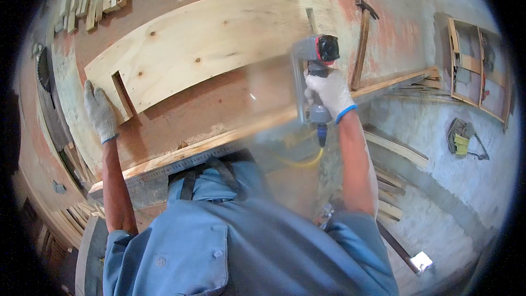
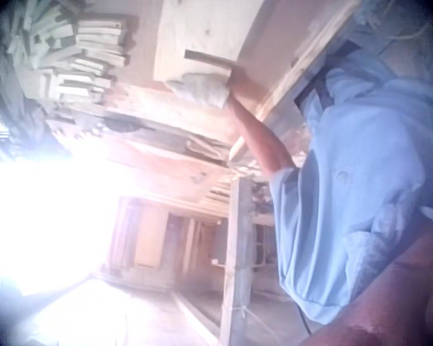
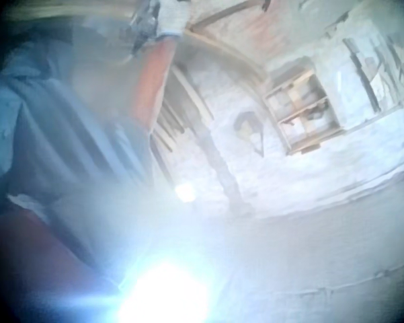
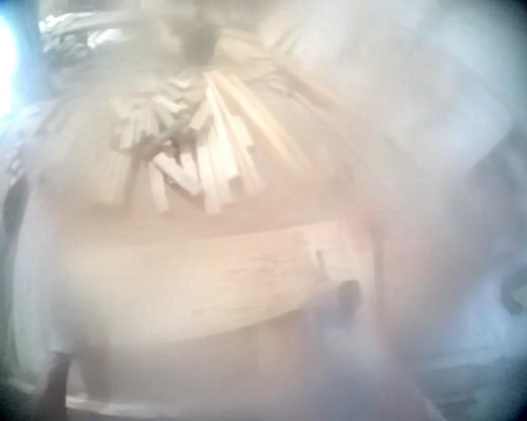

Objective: The person assembles a wooden structure by nailing pieces together using a nail gun, hammer, and pliers. They repeatedly adjust and secure wooden boards on a workbench, occasionally flipping the assembly to work on different sides.

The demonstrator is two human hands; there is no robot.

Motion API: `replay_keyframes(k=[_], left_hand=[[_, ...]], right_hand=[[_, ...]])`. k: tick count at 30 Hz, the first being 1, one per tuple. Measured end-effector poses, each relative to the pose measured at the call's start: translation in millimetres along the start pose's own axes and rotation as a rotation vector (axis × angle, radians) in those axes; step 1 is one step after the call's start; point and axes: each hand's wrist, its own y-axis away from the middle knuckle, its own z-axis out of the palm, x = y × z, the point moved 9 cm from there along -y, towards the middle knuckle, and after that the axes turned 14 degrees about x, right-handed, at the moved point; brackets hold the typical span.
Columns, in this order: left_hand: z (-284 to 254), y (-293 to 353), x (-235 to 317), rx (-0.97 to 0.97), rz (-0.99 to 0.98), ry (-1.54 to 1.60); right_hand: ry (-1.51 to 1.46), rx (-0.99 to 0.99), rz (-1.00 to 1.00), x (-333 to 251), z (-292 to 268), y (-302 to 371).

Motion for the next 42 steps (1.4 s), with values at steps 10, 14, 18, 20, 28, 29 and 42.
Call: replay_keyframes(k=[10, 14, 18, 20, 28, 29, 42], left_hand=[[-3, 1, 4, -0.015, -0.022, 0.008], [0, 0, 0, -0.040, -0.044, 0.033], [2, 2, -1, -0.038, -0.011, -0.006], [-2, -3, -2, -0.012, -0.002, -0.033], [-1, 1, -2, -0.012, -0.029, -0.030], [-1, 1, -1, -0.014, -0.030, -0.023], [3, 1, 5, -0.023, -0.065, -0.007]], right_hand=[[-0.102, 0.232, 0.037, 39, -84, -25], [0.349, 0.365, -0.139, 61, -139, -78], [0.755, 0.520, -0.171, 36, -167, -96], [0.637, 0.502, -0.162, 31, -166, -89], [-0.066, -0.055, 0.012, 21, -78, -41], [-0.033, -0.104, -0.010, 20, -67, -42], [0.811, 0.576, -0.225, 67, -207, -167]])
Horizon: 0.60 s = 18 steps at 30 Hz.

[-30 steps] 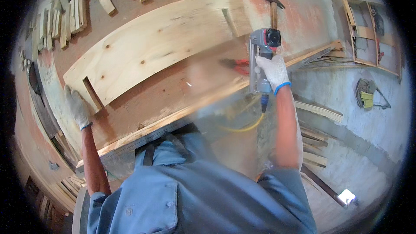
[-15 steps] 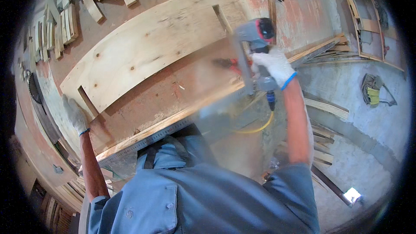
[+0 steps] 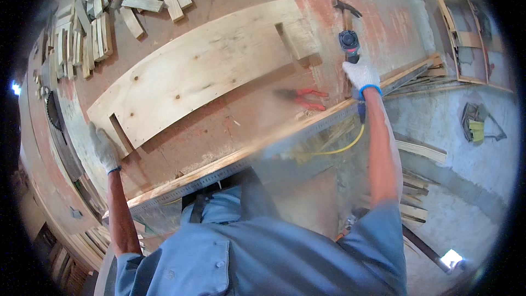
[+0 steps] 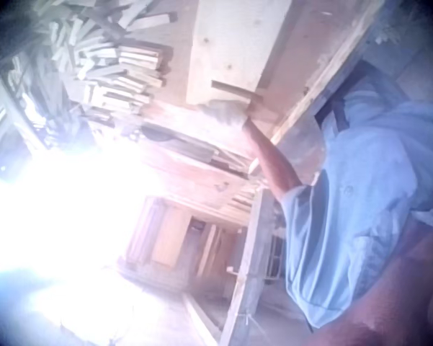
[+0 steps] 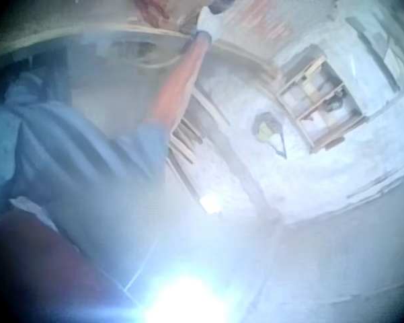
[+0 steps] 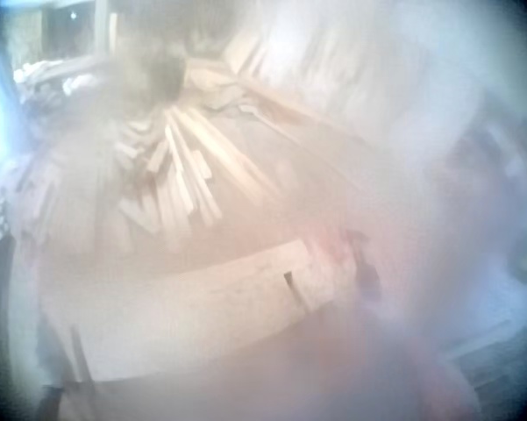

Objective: The person assembles a wooden structure by nailing pieces together using a nail gun, hammer, and pliers. They repeatedly adjust and secure wooden boards on a workbench, occasionally flipping the assembly to work on different sides.

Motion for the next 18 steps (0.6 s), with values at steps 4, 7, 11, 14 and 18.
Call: replay_keyframes(k=[4, 7, 11, 14, 18], left_hand=[[-4, 0, -1, 0.019, 0.023, -0.017], [-5, 0, -5, 0.016, 0.038, -0.022], [-5, 4, -9, 0.007, -0.019, -0.034], [-5, 2, -7, 0.030, 0.050, -0.089], [-5, -1, -12, 0.041, 0.062, -0.026]], right_hand=[[-0.023, 0.022, -0.022, 31, 31, -19], [0.022, 0.019, 0.044, 36, 37, -8], [-0.431, 0.004, 0.060, 5, -15, 31], [-0.892, -0.283, 0.178, -49, -42, 50], [-0.927, -0.478, 0.073, -129, -45, 53]])
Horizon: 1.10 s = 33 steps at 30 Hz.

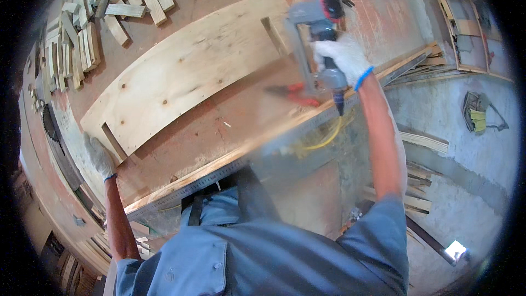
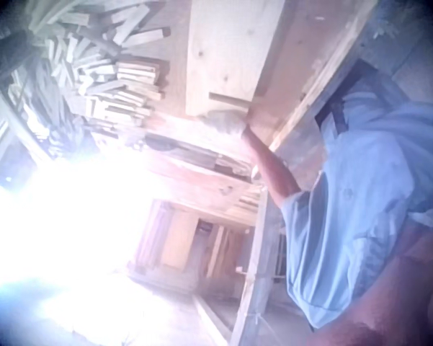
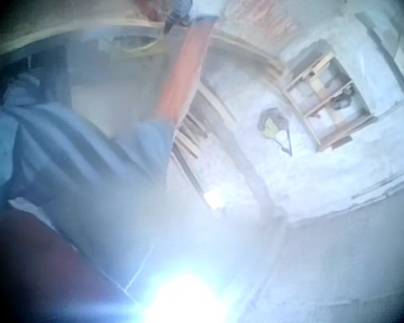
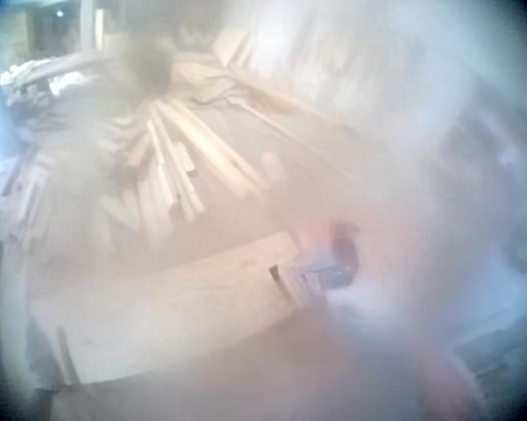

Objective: The person assembles a wooden structure by nailing pieces together using a nail gun, hammer, and pliers. They repeatedly adjust and secure wooden boards on a workbench, occasionally flipping the assembly to work on different sides.

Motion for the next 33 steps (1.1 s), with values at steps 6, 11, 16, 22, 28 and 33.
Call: replay_keyframes(k=[6, 11, 16, 22, 28, 33], left_hand=[[3, 0, 2, -0.016, 0.003, -0.007], [1, 0, -2, -0.013, 0.011, -0.005], [-1, 2, 8, -0.028, -0.029, 0.024], [4, 1, -10, -0.046, -0.010, 0.071], [6, 4, -12, -0.068, -0.017, 0.078], [9, 3, -7, -0.116, -0.074, 0.131]], right_hand=[[0.220, -0.042, -0.055, -2, 55, -25], [0.299, -0.099, 0.021, -2, 54, -11], [0.335, -0.047, -0.009, 22, 46, 9], [0.210, -0.073, 0.049, 37, 33, 11], [0.008, 0.102, 0.163, 68, -16, 37], [0.129, 0.122, 0.159, 81, -42, 23]])
